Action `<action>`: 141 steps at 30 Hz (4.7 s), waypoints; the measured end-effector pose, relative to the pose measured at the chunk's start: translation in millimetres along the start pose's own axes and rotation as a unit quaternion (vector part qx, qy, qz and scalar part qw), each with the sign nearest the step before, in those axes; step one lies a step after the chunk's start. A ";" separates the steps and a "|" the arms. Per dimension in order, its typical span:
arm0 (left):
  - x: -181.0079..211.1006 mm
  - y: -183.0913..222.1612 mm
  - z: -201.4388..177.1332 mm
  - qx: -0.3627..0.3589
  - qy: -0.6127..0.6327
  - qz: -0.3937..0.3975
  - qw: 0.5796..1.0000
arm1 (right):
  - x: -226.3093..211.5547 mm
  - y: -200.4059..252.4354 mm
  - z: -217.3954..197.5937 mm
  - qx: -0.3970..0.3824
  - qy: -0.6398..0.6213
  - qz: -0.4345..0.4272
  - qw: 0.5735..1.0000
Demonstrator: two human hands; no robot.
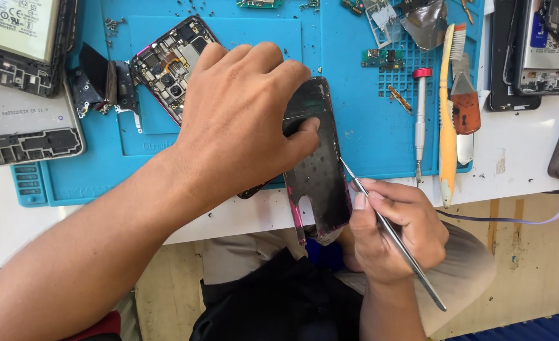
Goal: Disassembling a mobile phone and removing internal components using tweezers on a repair bench.
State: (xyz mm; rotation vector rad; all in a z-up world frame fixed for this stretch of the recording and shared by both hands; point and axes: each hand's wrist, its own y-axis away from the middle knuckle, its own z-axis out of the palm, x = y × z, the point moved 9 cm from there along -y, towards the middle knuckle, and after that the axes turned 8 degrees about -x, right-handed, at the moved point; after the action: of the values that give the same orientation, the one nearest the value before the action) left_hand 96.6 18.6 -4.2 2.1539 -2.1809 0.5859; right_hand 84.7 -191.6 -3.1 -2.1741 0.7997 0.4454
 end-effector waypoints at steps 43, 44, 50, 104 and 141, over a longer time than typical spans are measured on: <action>0.9 2.1 11.6 -0.007 -0.009 0.010 1.000 | 4.1 15.7 -1.0 0.018 -0.062 -0.019 0.998; 1.1 1.7 10.3 -0.005 -0.013 0.008 1.000 | 4.1 15.4 -0.9 0.013 -0.056 -0.019 0.998; 1.8 1.1 8.5 0.002 -0.016 0.010 1.000 | 1.6 12.7 0.7 -0.004 -0.029 -0.033 0.999; 1.1 0.6 15.6 -0.024 -0.018 0.013 0.999 | -2.1 5.2 2.0 0.008 -0.050 0.012 0.999; 0.8 2.1 15.1 -0.022 -0.025 0.020 0.999 | -6.4 -4.1 8.6 -0.006 -0.037 -0.013 0.999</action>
State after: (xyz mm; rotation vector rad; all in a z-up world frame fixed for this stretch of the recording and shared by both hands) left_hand 98.3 13.6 -18.5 2.1310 -2.2459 0.4859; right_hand 82.2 -180.5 -3.1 -2.1623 0.7293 0.5163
